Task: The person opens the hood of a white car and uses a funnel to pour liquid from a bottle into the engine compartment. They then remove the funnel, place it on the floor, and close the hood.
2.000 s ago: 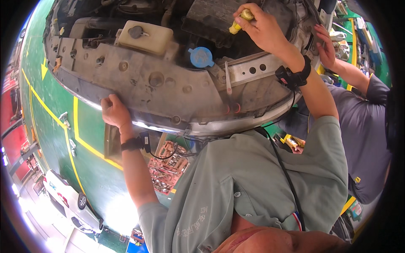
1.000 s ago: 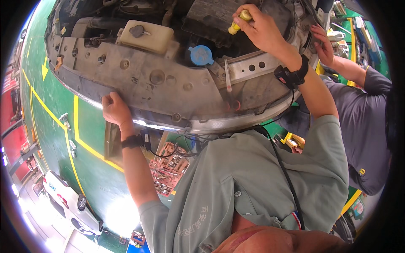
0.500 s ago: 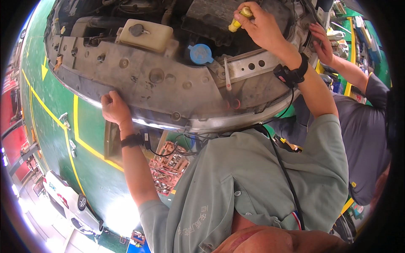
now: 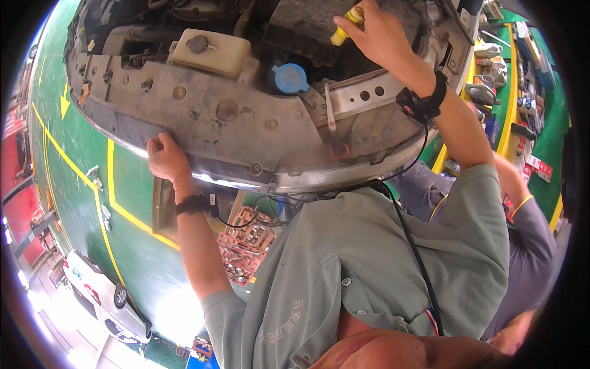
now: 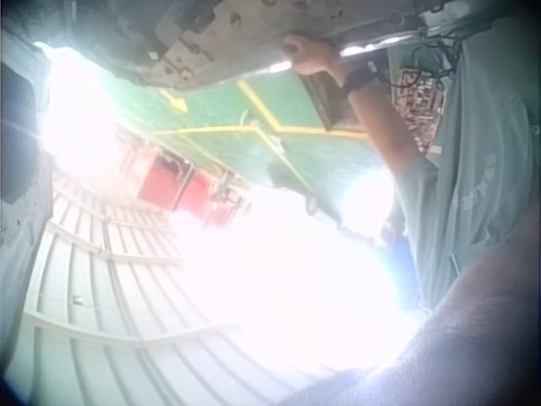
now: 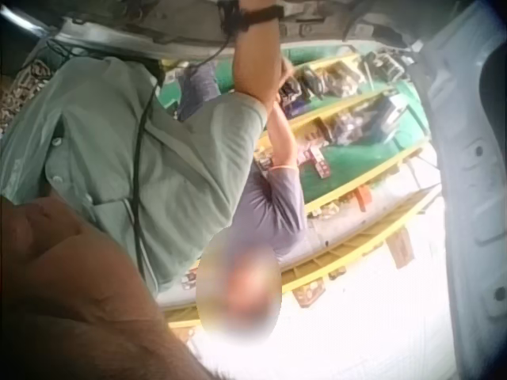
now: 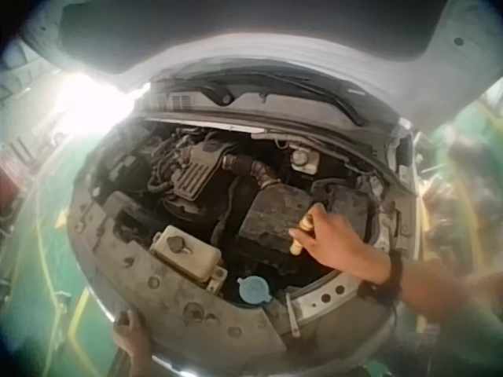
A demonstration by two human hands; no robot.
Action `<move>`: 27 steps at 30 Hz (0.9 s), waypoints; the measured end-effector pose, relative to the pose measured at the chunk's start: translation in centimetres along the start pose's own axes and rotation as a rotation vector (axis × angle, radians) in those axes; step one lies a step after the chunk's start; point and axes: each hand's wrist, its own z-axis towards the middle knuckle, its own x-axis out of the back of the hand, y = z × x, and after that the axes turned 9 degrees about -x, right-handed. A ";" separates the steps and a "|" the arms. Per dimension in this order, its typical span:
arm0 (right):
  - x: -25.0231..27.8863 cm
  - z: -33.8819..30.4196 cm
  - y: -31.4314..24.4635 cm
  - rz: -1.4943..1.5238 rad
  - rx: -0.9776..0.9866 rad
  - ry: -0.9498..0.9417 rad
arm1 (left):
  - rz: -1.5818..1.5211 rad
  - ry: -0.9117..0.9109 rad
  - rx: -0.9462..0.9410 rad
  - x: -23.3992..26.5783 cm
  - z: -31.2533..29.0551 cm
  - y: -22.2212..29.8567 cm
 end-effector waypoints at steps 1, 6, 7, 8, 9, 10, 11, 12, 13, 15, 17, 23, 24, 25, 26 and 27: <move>-0.5 0.1 0.5 -0.010 0.035 0.047 | -0.005 0.006 -0.002 -0.1 -0.1 -0.1; -1.6 1.0 2.1 -0.113 0.163 0.150 | -0.031 0.021 -0.018 -0.2 0.0 -0.2; -1.9 1.2 3.0 -0.084 0.265 0.188 | -0.020 0.022 -0.025 -0.2 0.0 -0.2; -2.0 1.2 3.5 -0.056 0.368 0.225 | -0.010 0.022 -0.034 -0.2 0.0 -0.3; -1.5 1.1 2.8 -0.197 0.292 0.165 | 0.003 0.022 -0.039 -0.3 0.0 -0.4; -0.3 0.7 1.5 -0.338 0.215 0.106 | 0.001 0.023 -0.033 -0.3 -0.1 -0.5; 0.6 0.5 0.5 -0.478 0.137 0.046 | -0.002 0.024 -0.027 -0.3 -0.1 -0.5; 1.0 0.3 0.1 -0.484 0.207 0.036 | -0.007 0.026 -0.024 -0.3 -0.1 -0.4; 1.3 0.2 -0.3 -0.490 0.277 0.027 | -0.001 0.023 -0.017 -0.3 -0.1 -0.4; 1.7 0.4 -0.4 -0.419 0.473 0.011 | 0.013 0.018 -0.006 -0.3 0.0 -0.4; 2.0 1.2 -0.3 -0.260 0.722 0.000 | 0.030 0.020 -0.015 -0.4 0.0 -0.5; 3.3 0.8 -2.2 -0.470 0.428 -0.238 | 0.031 0.021 -0.020 -0.4 0.0 -0.5; 2.9 0.8 -2.1 -0.478 0.381 -0.183 | 0.030 0.018 -0.024 -0.4 -0.1 -0.6; 2.1 0.7 -1.7 -0.484 0.334 -0.129 | 0.028 0.019 -0.025 -0.4 -0.1 -0.6; 1.6 0.7 -1.4 -0.490 0.288 -0.074 | 0.026 0.020 -0.025 -0.5 -0.1 -0.4; 1.4 0.7 -1.4 -0.480 0.277 -0.086 | 0.029 0.024 -0.026 -0.4 0.1 -0.4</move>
